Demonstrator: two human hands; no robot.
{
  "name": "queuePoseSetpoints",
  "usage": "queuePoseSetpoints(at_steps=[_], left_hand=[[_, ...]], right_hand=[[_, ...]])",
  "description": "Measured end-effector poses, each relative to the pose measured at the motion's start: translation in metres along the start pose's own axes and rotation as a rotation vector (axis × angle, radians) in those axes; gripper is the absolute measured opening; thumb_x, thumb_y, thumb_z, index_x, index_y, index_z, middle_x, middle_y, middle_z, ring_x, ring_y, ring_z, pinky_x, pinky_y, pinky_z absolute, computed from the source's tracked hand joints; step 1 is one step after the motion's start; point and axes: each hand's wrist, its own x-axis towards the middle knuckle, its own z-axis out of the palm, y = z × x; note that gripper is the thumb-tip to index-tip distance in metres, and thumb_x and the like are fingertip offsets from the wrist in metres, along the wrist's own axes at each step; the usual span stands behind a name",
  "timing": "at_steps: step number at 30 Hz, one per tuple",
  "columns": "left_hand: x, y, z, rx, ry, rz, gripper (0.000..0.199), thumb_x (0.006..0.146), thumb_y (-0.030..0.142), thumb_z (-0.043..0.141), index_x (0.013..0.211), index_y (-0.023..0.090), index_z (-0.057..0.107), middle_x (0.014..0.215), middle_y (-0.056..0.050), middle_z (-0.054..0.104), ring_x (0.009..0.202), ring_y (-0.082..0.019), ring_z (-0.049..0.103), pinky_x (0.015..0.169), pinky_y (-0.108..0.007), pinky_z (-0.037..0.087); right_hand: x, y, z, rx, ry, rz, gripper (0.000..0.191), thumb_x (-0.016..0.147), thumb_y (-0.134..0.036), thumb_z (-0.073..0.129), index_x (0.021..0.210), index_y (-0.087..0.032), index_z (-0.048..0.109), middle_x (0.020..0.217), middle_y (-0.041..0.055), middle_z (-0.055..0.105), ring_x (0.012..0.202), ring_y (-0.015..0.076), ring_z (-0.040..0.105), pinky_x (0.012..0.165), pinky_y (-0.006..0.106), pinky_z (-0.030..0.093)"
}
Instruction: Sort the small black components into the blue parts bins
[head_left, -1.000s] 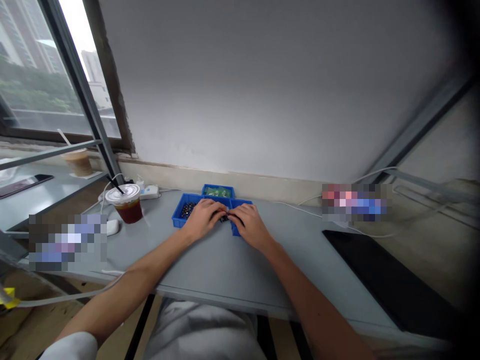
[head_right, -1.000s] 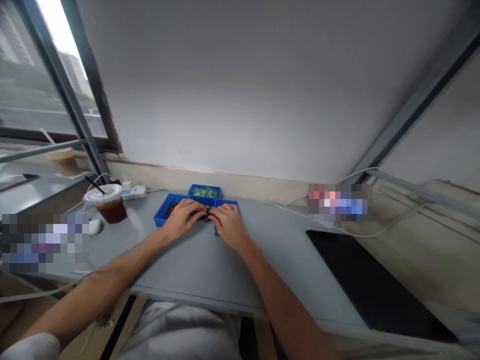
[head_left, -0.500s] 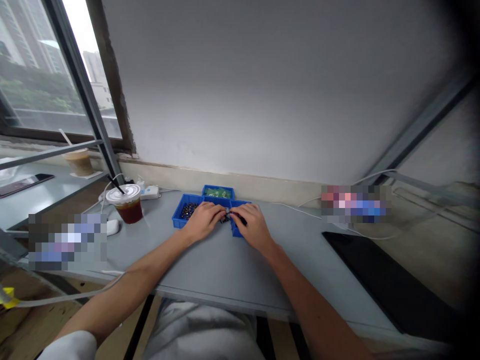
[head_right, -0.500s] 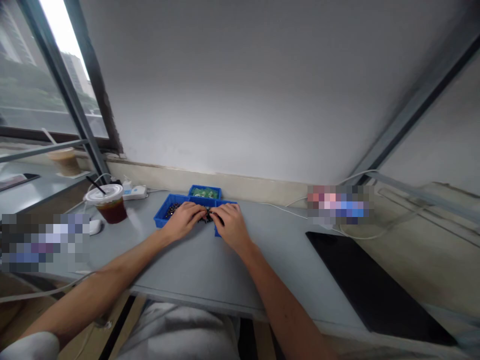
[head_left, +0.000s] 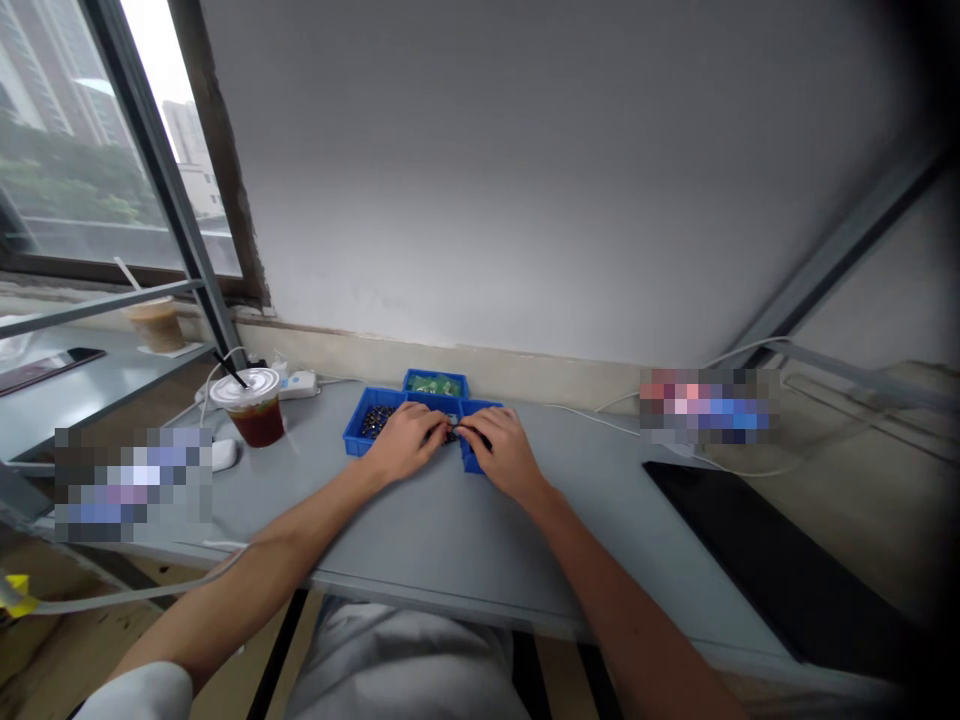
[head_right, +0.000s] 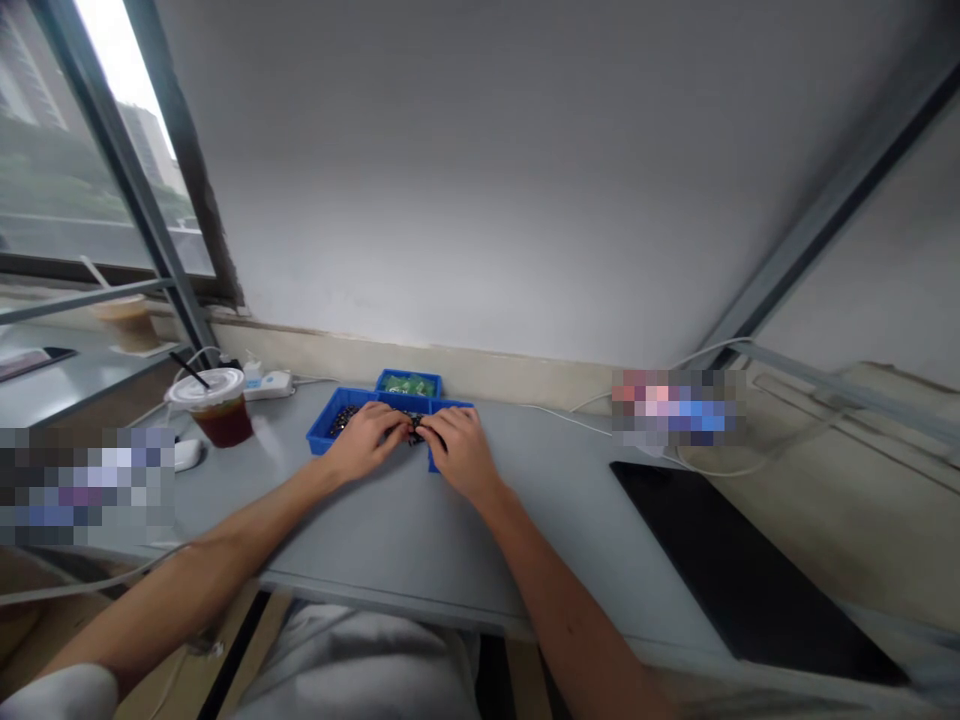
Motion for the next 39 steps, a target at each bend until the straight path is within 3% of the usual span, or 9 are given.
queuePoseSetpoints(at_steps=[3, 9, 18, 23, 31, 36, 39], left_hand=[[0.0001, 0.0008, -0.0008, 0.001, 0.004, 0.011, 0.021, 0.101, 0.022, 0.045, 0.097, 0.018, 0.065, 0.091, -0.005, 0.071, 0.089, -0.019, 0.063, 0.089, -0.036, 0.043], [-0.0004, -0.0004, -0.0011, -0.011, 0.004, 0.0, 0.022, 0.1, 0.022, 0.045, 0.096, 0.018, 0.066, 0.092, -0.005, 0.072, 0.089, -0.02, 0.063, 0.089, -0.037, 0.043], [0.0002, 0.0006, -0.0004, -0.005, -0.021, 0.035, 0.024, 0.101, 0.023, 0.042, 0.097, 0.019, 0.065, 0.09, -0.005, 0.07, 0.087, -0.019, 0.063, 0.09, -0.036, 0.044], [0.0003, 0.0005, -0.0012, -0.009, -0.016, 0.03, 0.023, 0.101, 0.023, 0.043, 0.097, 0.019, 0.065, 0.092, -0.005, 0.071, 0.089, -0.019, 0.063, 0.089, -0.036, 0.044], [-0.0003, 0.0012, -0.0003, -0.032, -0.039, 0.063, 0.024, 0.101, 0.023, 0.043, 0.096, 0.019, 0.066, 0.091, -0.005, 0.071, 0.088, -0.018, 0.063, 0.092, -0.036, 0.044], [-0.0001, 0.001, -0.0005, -0.02, -0.043, 0.062, 0.024, 0.1, 0.022, 0.043, 0.097, 0.019, 0.066, 0.092, -0.006, 0.071, 0.088, -0.019, 0.063, 0.092, -0.037, 0.045], [0.0004, 0.0021, -0.0016, -0.014, -0.048, 0.065, 0.024, 0.101, 0.022, 0.043, 0.094, 0.018, 0.066, 0.089, -0.005, 0.07, 0.087, -0.019, 0.063, 0.091, -0.036, 0.044]], right_hand=[[0.0001, -0.0004, -0.0002, -0.003, -0.021, 0.0, 0.024, 0.102, -0.029, 0.048, 0.088, -0.021, 0.067, 0.087, 0.0039, 0.071, 0.085, 0.0207, 0.061, 0.084, 0.039, 0.039], [-0.0002, 0.0, -0.0007, 0.02, -0.012, 0.021, 0.017, 0.101, -0.029, 0.051, 0.107, -0.022, 0.065, 0.089, 0.0045, 0.07, 0.086, 0.0213, 0.062, 0.087, 0.038, 0.04], [-0.0006, 0.0, 0.0008, 0.018, -0.06, 0.015, 0.024, 0.103, -0.026, 0.044, 0.092, -0.022, 0.065, 0.09, 0.0047, 0.071, 0.088, 0.0217, 0.062, 0.087, 0.04, 0.039], [-0.0011, -0.0003, 0.0011, 0.051, -0.036, 0.028, 0.015, 0.101, -0.03, 0.051, 0.104, -0.021, 0.062, 0.091, 0.0053, 0.07, 0.088, 0.022, 0.062, 0.087, 0.038, 0.04], [0.0001, -0.0005, 0.0016, 0.027, -0.077, 0.005, 0.025, 0.103, -0.028, 0.043, 0.089, -0.021, 0.063, 0.087, 0.0047, 0.07, 0.086, 0.0216, 0.061, 0.085, 0.039, 0.039], [-0.0006, -0.0006, 0.0021, 0.046, -0.055, 0.006, 0.015, 0.1, -0.031, 0.052, 0.101, -0.021, 0.063, 0.091, 0.0057, 0.07, 0.088, 0.0222, 0.062, 0.086, 0.039, 0.041], [-0.0002, -0.0016, 0.0016, 0.058, -0.049, -0.005, 0.015, 0.102, -0.029, 0.049, 0.098, -0.021, 0.061, 0.091, 0.0053, 0.07, 0.088, 0.0215, 0.062, 0.086, 0.038, 0.041]])
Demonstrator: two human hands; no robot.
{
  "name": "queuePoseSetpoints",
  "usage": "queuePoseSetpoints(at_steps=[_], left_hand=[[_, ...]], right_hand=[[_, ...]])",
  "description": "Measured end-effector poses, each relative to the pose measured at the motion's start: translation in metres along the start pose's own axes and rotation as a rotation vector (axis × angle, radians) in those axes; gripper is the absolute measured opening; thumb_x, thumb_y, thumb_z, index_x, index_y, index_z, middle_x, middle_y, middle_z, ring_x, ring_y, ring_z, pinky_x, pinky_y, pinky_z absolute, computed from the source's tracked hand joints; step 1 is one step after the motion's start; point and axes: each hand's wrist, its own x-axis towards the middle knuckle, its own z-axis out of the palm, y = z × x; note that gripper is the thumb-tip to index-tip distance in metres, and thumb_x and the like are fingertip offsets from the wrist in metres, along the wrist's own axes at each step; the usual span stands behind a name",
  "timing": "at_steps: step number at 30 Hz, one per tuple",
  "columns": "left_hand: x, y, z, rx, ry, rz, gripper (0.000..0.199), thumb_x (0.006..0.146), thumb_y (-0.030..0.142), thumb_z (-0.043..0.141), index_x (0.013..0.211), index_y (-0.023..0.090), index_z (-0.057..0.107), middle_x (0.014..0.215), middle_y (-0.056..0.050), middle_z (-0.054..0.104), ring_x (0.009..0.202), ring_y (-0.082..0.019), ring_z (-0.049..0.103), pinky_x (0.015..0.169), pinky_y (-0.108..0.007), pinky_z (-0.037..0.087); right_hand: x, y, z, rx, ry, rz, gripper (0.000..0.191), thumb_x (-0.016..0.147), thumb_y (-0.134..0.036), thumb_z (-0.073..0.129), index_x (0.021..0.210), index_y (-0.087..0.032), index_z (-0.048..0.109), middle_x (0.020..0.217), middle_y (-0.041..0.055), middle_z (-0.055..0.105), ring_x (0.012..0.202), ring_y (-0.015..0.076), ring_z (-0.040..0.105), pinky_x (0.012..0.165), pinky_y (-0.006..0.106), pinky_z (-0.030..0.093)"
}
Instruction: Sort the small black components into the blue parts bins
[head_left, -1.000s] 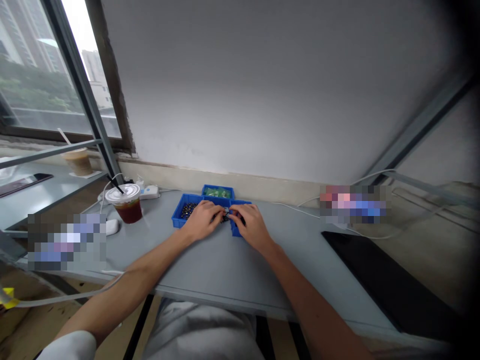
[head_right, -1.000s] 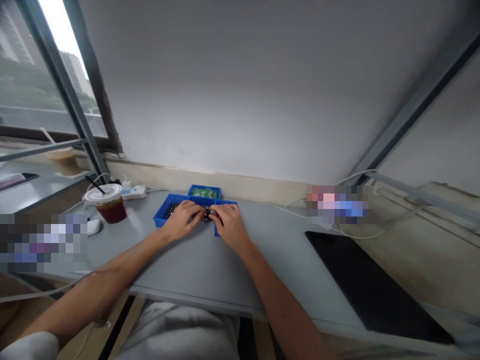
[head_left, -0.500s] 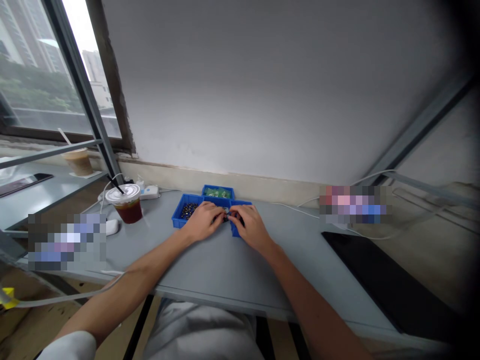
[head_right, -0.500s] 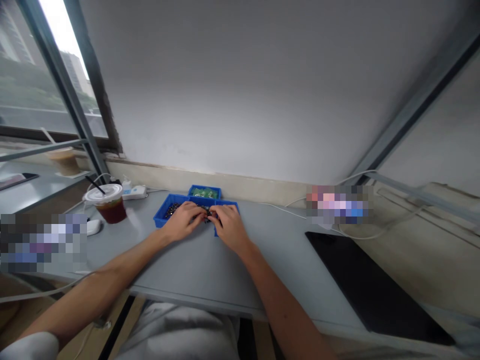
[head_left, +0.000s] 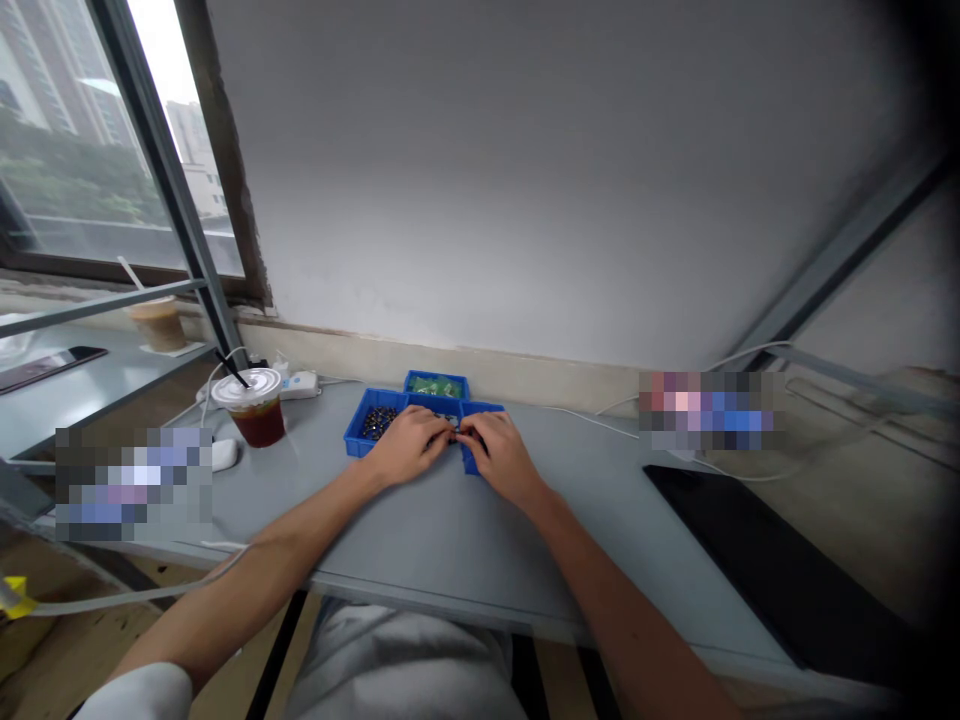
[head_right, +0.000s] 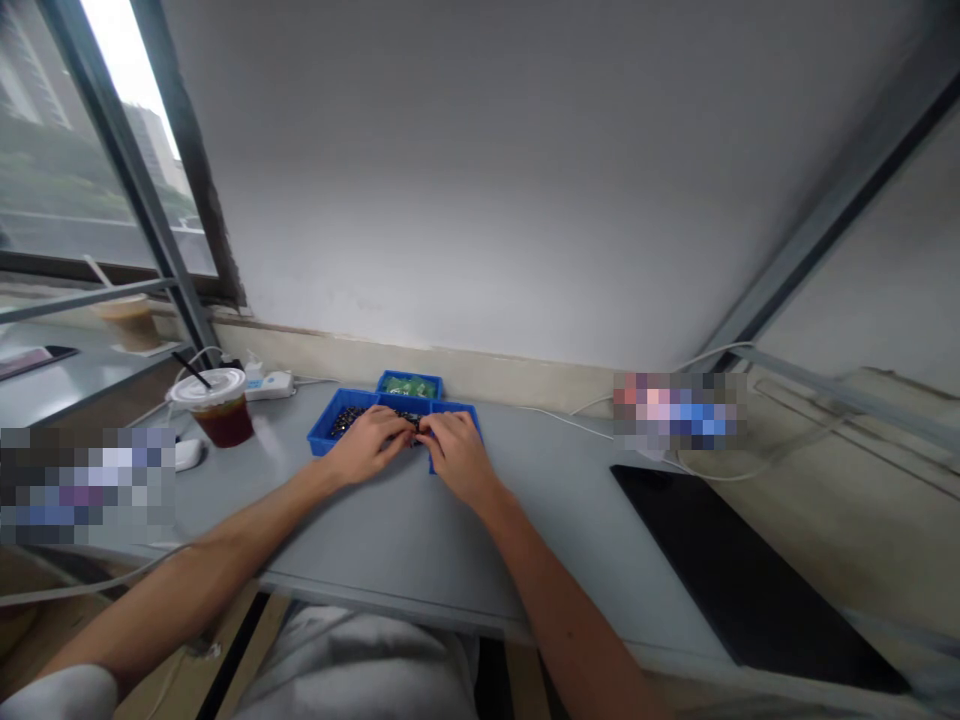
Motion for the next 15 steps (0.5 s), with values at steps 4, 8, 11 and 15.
queuePoseSetpoints(at_steps=[4, 8, 11, 15], left_hand=[[-0.0002, 0.0008, 0.0, -0.003, -0.006, 0.011, 0.025, 0.101, 0.022, 0.043, 0.093, 0.018, 0.066, 0.088, -0.005, 0.07, 0.086, -0.018, 0.063, 0.09, -0.035, 0.044], [-0.0007, 0.0001, 0.0008, 0.0, -0.006, 0.007, 0.024, 0.101, 0.023, 0.043, 0.097, 0.018, 0.066, 0.09, -0.006, 0.07, 0.087, -0.019, 0.063, 0.091, -0.035, 0.044], [-0.0005, 0.0002, 0.0004, 0.002, -0.006, 0.006, 0.023, 0.101, 0.022, 0.044, 0.097, 0.018, 0.066, 0.09, -0.005, 0.07, 0.088, -0.019, 0.063, 0.091, -0.036, 0.044], [0.0001, 0.0013, -0.0003, 0.003, -0.01, 0.012, 0.024, 0.101, 0.022, 0.044, 0.094, 0.018, 0.066, 0.088, -0.005, 0.07, 0.086, -0.019, 0.063, 0.09, -0.035, 0.044]], right_hand=[[0.0007, -0.0008, -0.001, -0.027, -0.037, 0.002, 0.023, 0.103, -0.03, 0.045, 0.087, -0.022, 0.06, 0.085, 0.0043, 0.069, 0.085, 0.0217, 0.061, 0.085, 0.039, 0.04], [-0.0003, -0.0006, -0.0011, -0.013, -0.025, 0.017, 0.015, 0.1, -0.032, 0.052, 0.096, -0.021, 0.061, 0.089, 0.0052, 0.069, 0.087, 0.0221, 0.062, 0.085, 0.038, 0.04], [-0.0005, 0.0, -0.0005, 0.007, -0.022, -0.007, 0.011, 0.1, -0.028, 0.052, 0.099, -0.021, 0.06, 0.091, 0.0051, 0.069, 0.088, 0.0217, 0.062, 0.085, 0.037, 0.04], [0.0009, 0.0003, 0.0, -0.012, -0.075, -0.01, 0.019, 0.102, -0.028, 0.047, 0.088, -0.021, 0.057, 0.086, 0.004, 0.067, 0.084, 0.0209, 0.061, 0.083, 0.037, 0.039]])
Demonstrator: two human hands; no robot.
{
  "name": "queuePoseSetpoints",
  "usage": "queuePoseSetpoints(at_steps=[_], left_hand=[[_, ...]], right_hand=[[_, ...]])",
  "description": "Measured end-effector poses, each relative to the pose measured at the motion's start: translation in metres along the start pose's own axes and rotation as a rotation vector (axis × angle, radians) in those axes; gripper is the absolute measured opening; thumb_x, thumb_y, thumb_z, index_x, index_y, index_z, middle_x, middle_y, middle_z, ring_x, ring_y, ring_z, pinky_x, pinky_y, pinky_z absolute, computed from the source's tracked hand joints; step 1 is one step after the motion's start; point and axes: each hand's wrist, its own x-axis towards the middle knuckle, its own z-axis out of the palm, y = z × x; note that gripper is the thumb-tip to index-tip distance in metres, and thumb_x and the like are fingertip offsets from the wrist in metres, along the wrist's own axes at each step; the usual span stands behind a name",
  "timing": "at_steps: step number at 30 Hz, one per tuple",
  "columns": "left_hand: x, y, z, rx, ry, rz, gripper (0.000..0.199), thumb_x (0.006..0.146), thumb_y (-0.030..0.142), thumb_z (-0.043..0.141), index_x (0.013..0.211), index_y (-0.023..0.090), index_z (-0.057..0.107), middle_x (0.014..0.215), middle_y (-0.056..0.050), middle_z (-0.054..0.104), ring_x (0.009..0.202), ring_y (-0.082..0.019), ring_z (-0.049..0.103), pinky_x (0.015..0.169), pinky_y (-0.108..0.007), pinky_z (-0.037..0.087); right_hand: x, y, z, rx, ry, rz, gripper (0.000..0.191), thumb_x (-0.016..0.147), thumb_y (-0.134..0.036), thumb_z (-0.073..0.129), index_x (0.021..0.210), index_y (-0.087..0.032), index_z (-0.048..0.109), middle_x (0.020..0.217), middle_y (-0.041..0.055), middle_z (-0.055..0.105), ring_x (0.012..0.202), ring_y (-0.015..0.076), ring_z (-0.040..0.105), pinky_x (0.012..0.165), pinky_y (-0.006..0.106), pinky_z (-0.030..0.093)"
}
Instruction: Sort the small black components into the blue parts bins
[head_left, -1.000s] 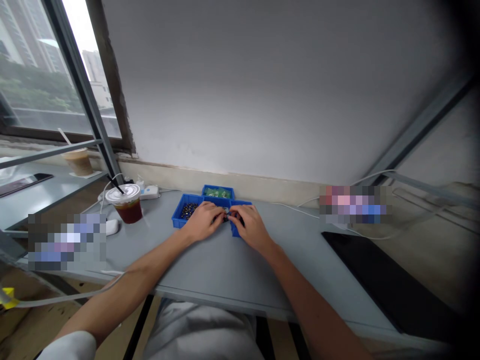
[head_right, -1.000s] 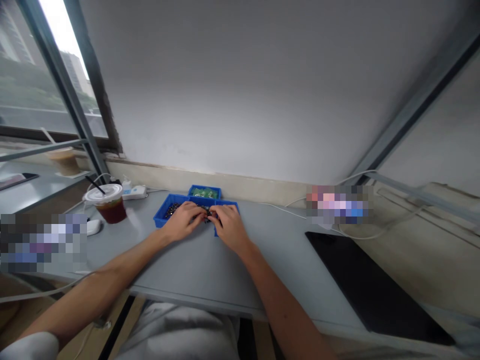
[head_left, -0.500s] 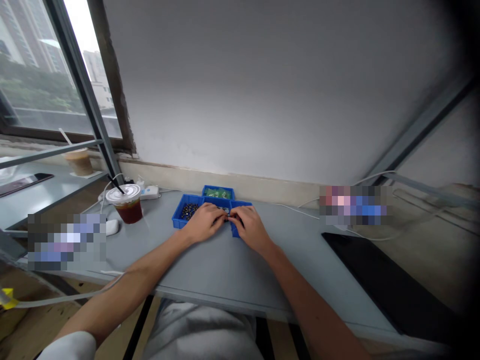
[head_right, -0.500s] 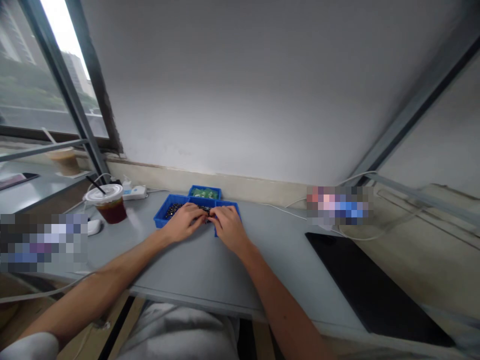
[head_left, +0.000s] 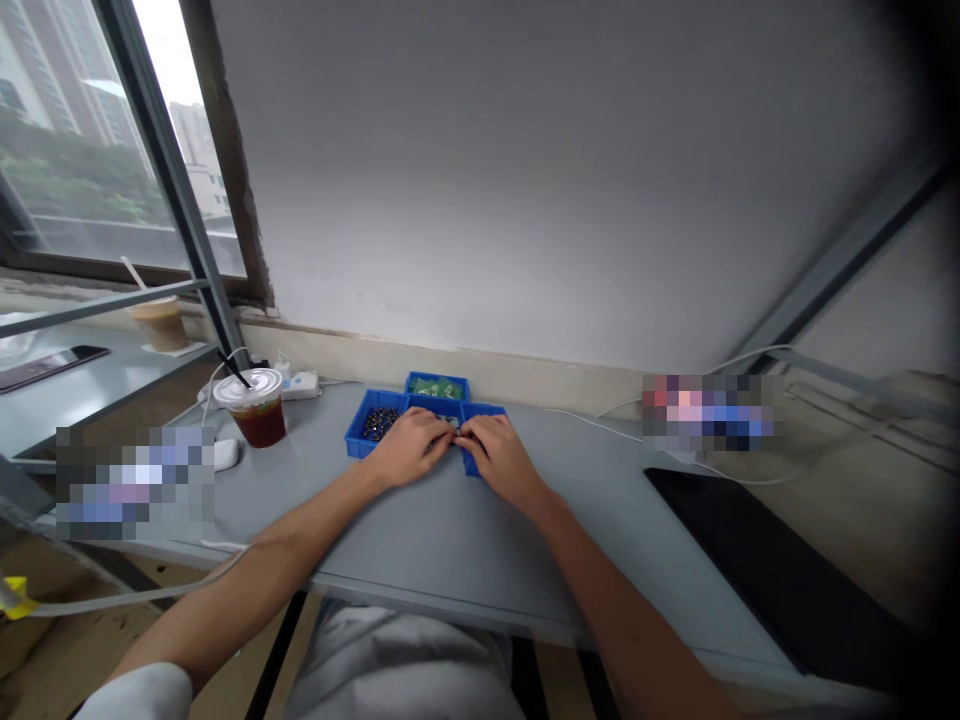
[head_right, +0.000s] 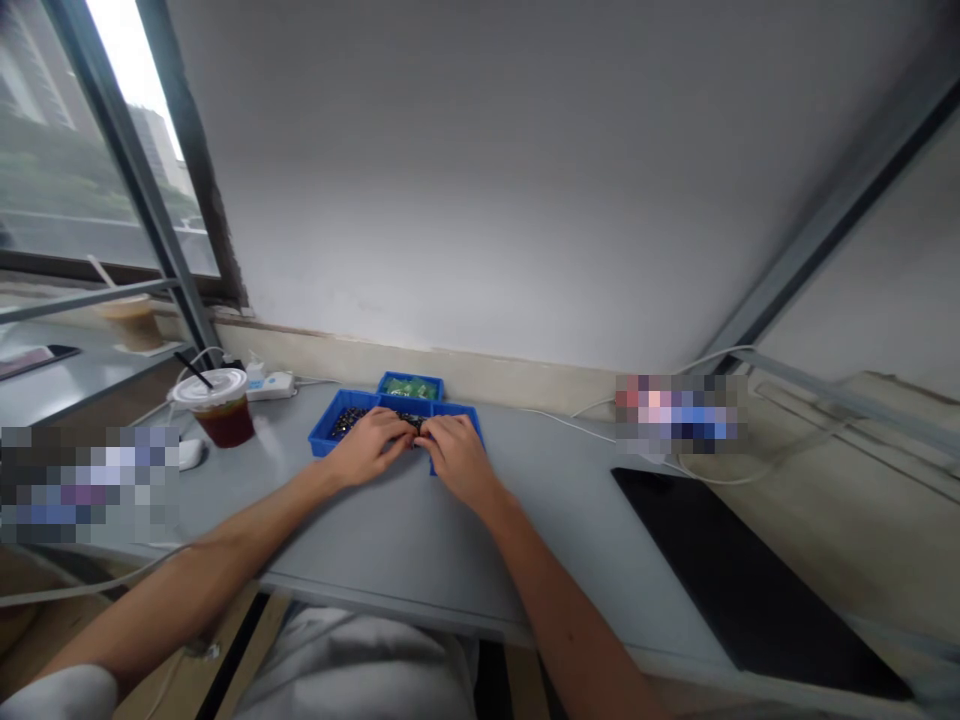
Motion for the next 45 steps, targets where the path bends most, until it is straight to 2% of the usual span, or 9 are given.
queuePoseSetpoints(at_steps=[3, 8, 16, 21, 25, 30, 36, 42, 45], left_hand=[[0.0002, 0.0005, -0.0002, 0.011, -0.017, 0.005, 0.023, 0.1, 0.021, 0.044, 0.094, 0.017, 0.066, 0.089, -0.005, 0.07, 0.087, -0.018, 0.063, 0.09, -0.034, 0.044], [-0.0001, 0.0014, -0.0013, 0.016, -0.017, -0.009, 0.022, 0.1, 0.022, 0.044, 0.094, 0.017, 0.065, 0.089, -0.005, 0.069, 0.087, -0.018, 0.062, 0.09, -0.034, 0.044], [-0.0003, 0.0008, -0.0014, 0.022, -0.026, 0.002, 0.023, 0.1, 0.021, 0.044, 0.096, 0.017, 0.066, 0.089, -0.005, 0.07, 0.087, -0.018, 0.062, 0.09, -0.034, 0.043], [-0.0005, 0.0, -0.0009, 0.024, -0.017, -0.003, 0.023, 0.1, 0.022, 0.044, 0.095, 0.017, 0.066, 0.09, -0.005, 0.07, 0.087, -0.018, 0.063, 0.091, -0.035, 0.044], [-0.0003, 0.0013, -0.0011, 0.02, -0.021, -0.01, 0.023, 0.1, 0.021, 0.044, 0.097, 0.017, 0.066, 0.091, -0.005, 0.071, 0.088, -0.018, 0.063, 0.091, -0.035, 0.044], [-0.0007, 0.0014, -0.0007, 0.019, -0.025, -0.005, 0.023, 0.1, 0.022, 0.044, 0.096, 0.017, 0.067, 0.09, -0.005, 0.07, 0.087, -0.018, 0.063, 0.09, -0.034, 0.044], [-0.0007, 0.0011, -0.0013, 0.029, -0.029, -0.004, 0.022, 0.1, 0.022, 0.045, 0.095, 0.017, 0.066, 0.09, -0.005, 0.07, 0.088, -0.018, 0.063, 0.091, -0.035, 0.044], [-0.0003, 0.0011, -0.0012, 0.027, -0.018, 0.003, 0.022, 0.1, 0.022, 0.045, 0.096, 0.017, 0.066, 0.089, -0.005, 0.07, 0.087, -0.018, 0.063, 0.09, -0.034, 0.043], [-0.0003, 0.0008, -0.0007, 0.025, -0.021, 0.002, 0.022, 0.1, 0.022, 0.045, 0.096, 0.017, 0.066, 0.089, -0.005, 0.07, 0.087, -0.018, 0.063, 0.09, -0.034, 0.043]], right_hand=[[0.0001, -0.0003, -0.0002, 0.001, -0.021, 0.008, 0.02, 0.103, -0.029, 0.047, 0.087, -0.021, 0.057, 0.086, 0.0041, 0.067, 0.084, 0.0209, 0.061, 0.083, 0.036, 0.039], [-0.0011, -0.0004, 0.0003, 0.029, -0.002, 0.031, 0.008, 0.1, -0.027, 0.052, 0.102, -0.021, 0.056, 0.092, 0.0048, 0.068, 0.088, 0.0217, 0.061, 0.085, 0.037, 0.04], [-0.0005, -0.0009, 0.0004, 0.014, -0.036, 0.027, 0.021, 0.103, -0.03, 0.045, 0.088, -0.021, 0.057, 0.086, 0.0042, 0.067, 0.085, 0.021, 0.061, 0.084, 0.037, 0.039], [-0.0018, -0.0013, -0.0006, 0.049, -0.022, 0.054, 0.01, 0.1, -0.029, 0.052, 0.105, -0.021, 0.057, 0.093, 0.0048, 0.069, 0.089, 0.0216, 0.062, 0.086, 0.037, 0.039], [-0.0008, -0.0029, -0.0012, 0.048, -0.026, 0.007, 0.012, 0.102, -0.025, 0.046, 0.1, -0.022, 0.057, 0.097, 0.0055, 0.069, 0.092, 0.0219, 0.062, 0.087, 0.037, 0.039], [-0.0001, -0.0022, -0.0003, 0.016, -0.035, 0.012, 0.022, 0.104, -0.028, 0.043, 0.088, -0.021, 0.056, 0.087, 0.0045, 0.068, 0.086, 0.0215, 0.061, 0.084, 0.037, 0.039], [-0.0017, -0.0017, -0.0004, 0.041, -0.029, 0.049, 0.009, 0.1, -0.027, 0.052, 0.106, -0.021, 0.056, 0.094, 0.0048, 0.069, 0.089, 0.0218, 0.063, 0.086, 0.037, 0.039], [-0.0005, -0.003, -0.0012, 0.029, -0.06, 0.015, 0.018, 0.103, -0.027, 0.043, 0.092, -0.022, 0.057, 0.093, 0.0052, 0.069, 0.09, 0.0218, 0.062, 0.086, 0.038, 0.04], [-0.0007, -0.0034, -0.0013, 0.031, -0.057, 0.041, 0.015, 0.102, -0.03, 0.047, 0.095, -0.022, 0.057, 0.091, 0.0048, 0.069, 0.089, 0.0215, 0.062, 0.085, 0.038, 0.04]])
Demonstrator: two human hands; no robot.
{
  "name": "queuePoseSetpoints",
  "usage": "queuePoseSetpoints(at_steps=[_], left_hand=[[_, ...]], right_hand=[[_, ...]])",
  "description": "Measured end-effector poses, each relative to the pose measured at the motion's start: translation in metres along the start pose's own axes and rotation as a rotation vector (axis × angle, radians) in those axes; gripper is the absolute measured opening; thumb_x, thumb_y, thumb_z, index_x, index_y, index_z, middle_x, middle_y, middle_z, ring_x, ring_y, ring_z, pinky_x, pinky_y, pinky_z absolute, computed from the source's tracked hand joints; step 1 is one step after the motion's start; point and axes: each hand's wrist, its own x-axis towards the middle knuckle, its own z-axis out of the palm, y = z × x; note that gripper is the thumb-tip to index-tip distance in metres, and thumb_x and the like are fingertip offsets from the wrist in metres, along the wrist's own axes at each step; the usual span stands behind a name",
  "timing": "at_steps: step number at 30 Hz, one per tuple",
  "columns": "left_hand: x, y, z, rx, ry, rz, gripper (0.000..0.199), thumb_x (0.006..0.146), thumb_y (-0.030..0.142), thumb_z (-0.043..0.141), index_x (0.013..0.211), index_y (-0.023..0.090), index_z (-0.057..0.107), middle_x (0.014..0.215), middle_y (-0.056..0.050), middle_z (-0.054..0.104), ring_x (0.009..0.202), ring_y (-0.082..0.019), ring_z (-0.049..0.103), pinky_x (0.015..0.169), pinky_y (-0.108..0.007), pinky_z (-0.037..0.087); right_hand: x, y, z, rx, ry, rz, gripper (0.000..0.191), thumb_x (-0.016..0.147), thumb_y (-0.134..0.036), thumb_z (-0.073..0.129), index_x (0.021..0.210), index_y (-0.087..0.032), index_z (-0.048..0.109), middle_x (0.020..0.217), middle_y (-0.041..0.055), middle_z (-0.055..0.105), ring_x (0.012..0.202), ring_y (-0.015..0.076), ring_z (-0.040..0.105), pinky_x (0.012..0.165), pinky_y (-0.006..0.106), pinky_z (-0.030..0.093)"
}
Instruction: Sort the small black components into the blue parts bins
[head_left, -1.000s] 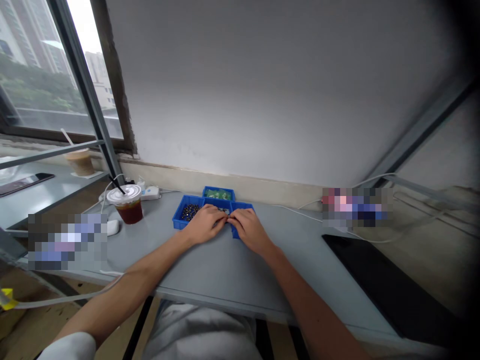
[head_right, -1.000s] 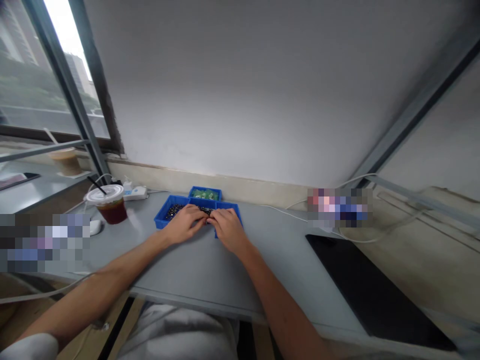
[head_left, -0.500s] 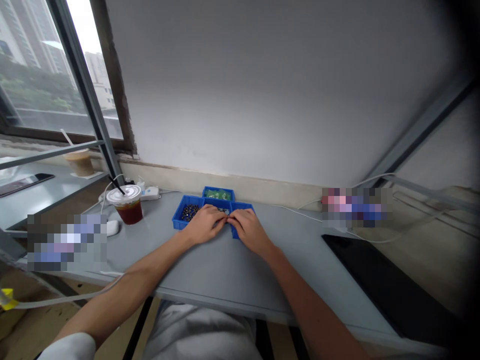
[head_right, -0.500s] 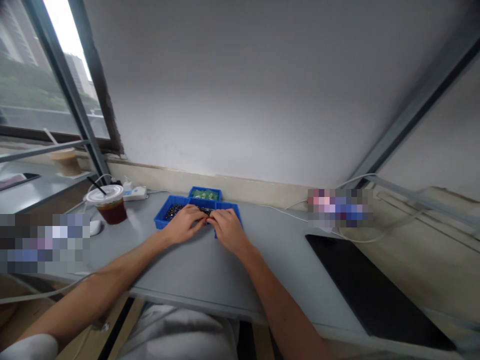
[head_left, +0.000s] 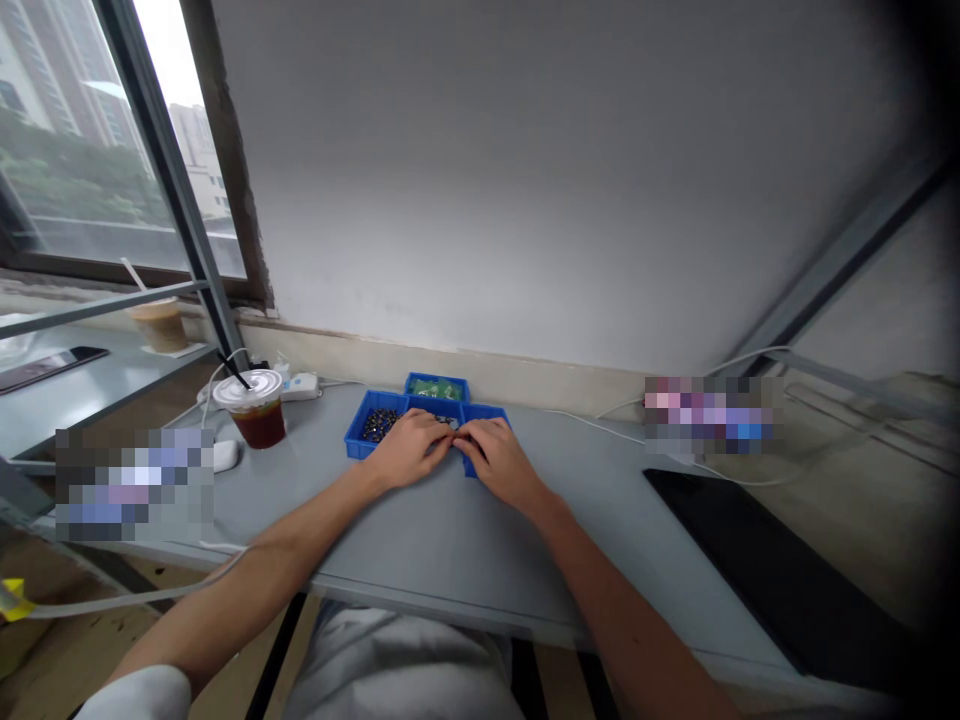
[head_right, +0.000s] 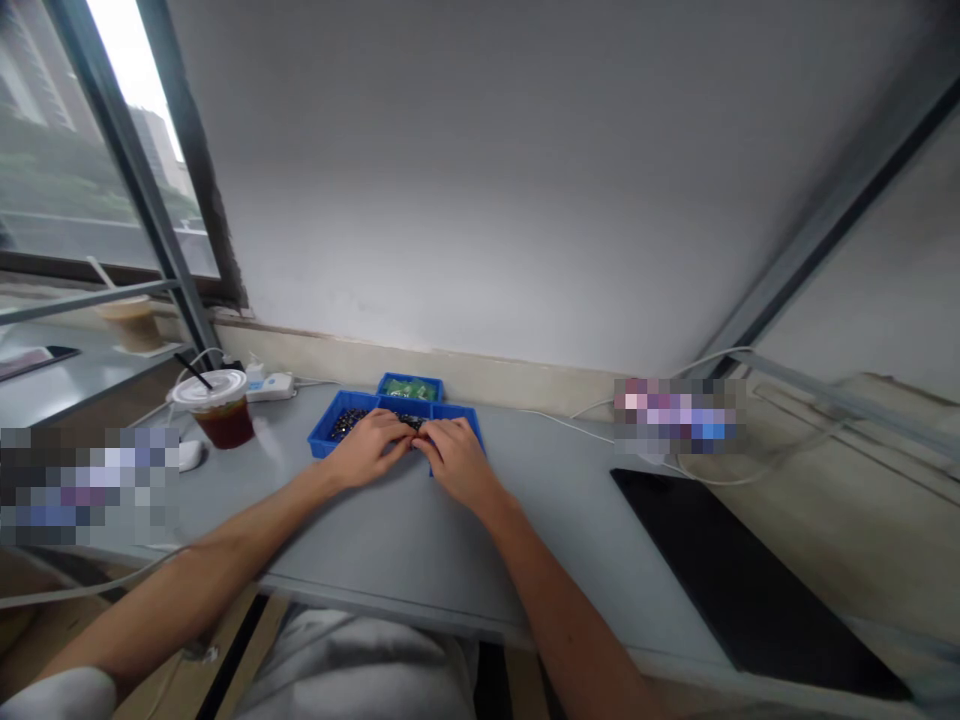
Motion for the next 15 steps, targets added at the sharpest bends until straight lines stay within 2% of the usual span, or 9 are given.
queuePoseSetpoints(at_steps=[3, 6, 10, 15], left_hand=[[0.0001, 0.0004, -0.0006, 0.005, -0.013, -0.011, 0.022, 0.1, 0.022, 0.046, 0.093, 0.017, 0.066, 0.088, -0.005, 0.07, 0.087, -0.018, 0.063, 0.09, -0.034, 0.043], [0.0003, 0.0009, -0.0014, 0.01, -0.017, -0.013, 0.022, 0.1, 0.022, 0.046, 0.093, 0.017, 0.066, 0.088, -0.005, 0.07, 0.087, -0.018, 0.063, 0.091, -0.035, 0.043], [0.0002, 0.0008, -0.0011, 0.012, -0.014, -0.011, 0.023, 0.1, 0.023, 0.045, 0.097, 0.018, 0.067, 0.09, -0.005, 0.07, 0.087, -0.018, 0.063, 0.091, -0.035, 0.044], [-0.0004, 0.0008, 0.0007, -0.001, -0.024, -0.019, 0.024, 0.1, 0.023, 0.045, 0.098, 0.018, 0.068, 0.09, -0.005, 0.071, 0.087, -0.018, 0.063, 0.092, -0.035, 0.043]], right_hand=[[-0.0006, -0.0003, -0.0002, 0.014, 0.014, 0.025, 0.009, 0.1, -0.03, 0.053, 0.103, -0.022, 0.056, 0.091, 0.0045, 0.069, 0.088, 0.0213, 0.063, 0.085, 0.037, 0.04], [-0.0008, 0.0001, -0.0002, 0.012, 0.028, 0.006, 0.006, 0.099, -0.026, 0.052, 0.101, -0.022, 0.056, 0.093, 0.0051, 0.069, 0.09, 0.0214, 0.063, 0.086, 0.036, 0.041], [0.0002, 0.0006, -0.0003, -0.001, 0.012, -0.033, 0.013, 0.101, -0.024, 0.046, 0.1, -0.022, 0.059, 0.098, 0.0052, 0.071, 0.093, 0.0213, 0.063, 0.087, 0.037, 0.04], [0.0014, -0.0001, -0.0004, -0.034, -0.008, -0.022, 0.025, 0.104, -0.029, 0.041, 0.091, -0.021, 0.061, 0.09, 0.0053, 0.07, 0.088, 0.021, 0.063, 0.085, 0.037, 0.039]])
